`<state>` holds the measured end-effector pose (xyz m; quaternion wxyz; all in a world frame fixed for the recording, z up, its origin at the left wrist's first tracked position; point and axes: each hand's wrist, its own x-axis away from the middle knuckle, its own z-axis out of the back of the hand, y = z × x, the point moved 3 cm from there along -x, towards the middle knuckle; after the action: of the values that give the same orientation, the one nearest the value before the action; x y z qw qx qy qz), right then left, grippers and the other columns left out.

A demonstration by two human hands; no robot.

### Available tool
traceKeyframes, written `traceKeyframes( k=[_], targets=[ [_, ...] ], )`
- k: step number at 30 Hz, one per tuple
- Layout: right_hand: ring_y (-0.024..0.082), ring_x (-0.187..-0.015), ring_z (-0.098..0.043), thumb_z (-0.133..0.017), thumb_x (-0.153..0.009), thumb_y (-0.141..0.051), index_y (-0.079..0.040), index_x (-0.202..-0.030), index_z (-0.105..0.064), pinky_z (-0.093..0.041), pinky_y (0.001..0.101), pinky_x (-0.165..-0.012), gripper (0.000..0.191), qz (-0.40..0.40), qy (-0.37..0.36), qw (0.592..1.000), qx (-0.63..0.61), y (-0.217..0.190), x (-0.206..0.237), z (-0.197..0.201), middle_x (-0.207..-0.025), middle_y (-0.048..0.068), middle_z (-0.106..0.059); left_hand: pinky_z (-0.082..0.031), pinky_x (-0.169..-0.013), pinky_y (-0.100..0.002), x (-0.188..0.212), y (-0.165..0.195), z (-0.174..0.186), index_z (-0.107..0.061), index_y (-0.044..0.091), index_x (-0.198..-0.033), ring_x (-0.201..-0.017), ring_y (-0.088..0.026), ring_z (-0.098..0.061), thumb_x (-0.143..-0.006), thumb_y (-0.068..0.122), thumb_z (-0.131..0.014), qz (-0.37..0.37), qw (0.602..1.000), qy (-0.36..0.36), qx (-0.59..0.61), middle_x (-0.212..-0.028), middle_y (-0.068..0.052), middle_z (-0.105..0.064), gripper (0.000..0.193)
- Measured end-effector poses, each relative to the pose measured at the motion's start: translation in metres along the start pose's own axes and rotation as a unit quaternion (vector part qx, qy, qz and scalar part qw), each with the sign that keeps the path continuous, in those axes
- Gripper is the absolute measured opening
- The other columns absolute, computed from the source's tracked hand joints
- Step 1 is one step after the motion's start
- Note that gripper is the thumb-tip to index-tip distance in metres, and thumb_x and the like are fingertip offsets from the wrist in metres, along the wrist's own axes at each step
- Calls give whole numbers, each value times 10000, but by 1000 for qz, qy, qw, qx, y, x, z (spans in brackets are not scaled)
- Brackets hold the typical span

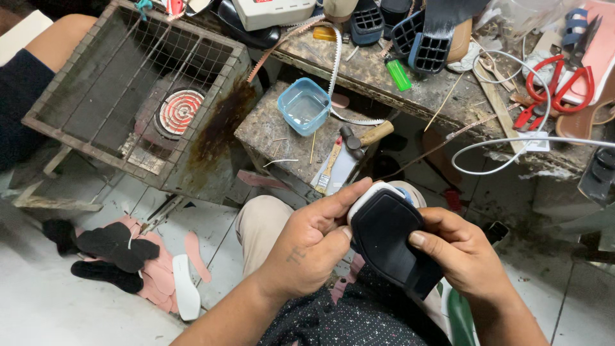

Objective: The person picks up a sandal with a blue fabric strap, aligns a blue heel block against the sole, presses it into place, and hammers the heel to secure it. They place finished sandals on a wire rack and repeat the heel-attaching process on additional sandals, including a green-soled pair.

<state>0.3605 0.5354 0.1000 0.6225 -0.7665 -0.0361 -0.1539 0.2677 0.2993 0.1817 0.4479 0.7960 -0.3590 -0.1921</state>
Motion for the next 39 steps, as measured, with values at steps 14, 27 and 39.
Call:
traceKeyframes(
  k=[14, 27, 39],
  targets=[
    [142, -937, -663, -670, -913, -37, 60, -1216, -679, -528, 308, -839, 318, 14, 0, 1000, 8, 6, 0, 5, -1041, 88, -737, -424, -1159, -321, 1, -6, 2, -350, -53, -1603, -1321, -165, -560, -991, -75, -413, -22, 1000, -16, 4, -1447, -135, -578, 616],
    [158, -944, -673, -666, -905, -30, 61, -1228, -674, -531, 321, -850, 336, 8, 2, 1000, 8, -1, 3, 0, -1052, 101, -741, -435, -1131, -298, 3, -1, 0, -339, -66, -1593, -1296, -163, -580, -953, -71, -418, 3, 1000, -4, 1, -1431, -136, -593, 644],
    [157, -945, -672, -656, -909, -17, 59, -1248, -662, -529, 319, -847, 347, 15, -4, 1000, 2, -4, 2, -2, -1061, 108, -739, -416, -890, -128, 4, 0, 2, -389, -34, -1587, -892, 32, -525, -947, -63, -438, 19, 998, 22, -56, -1329, -78, -646, 642]
  ],
)
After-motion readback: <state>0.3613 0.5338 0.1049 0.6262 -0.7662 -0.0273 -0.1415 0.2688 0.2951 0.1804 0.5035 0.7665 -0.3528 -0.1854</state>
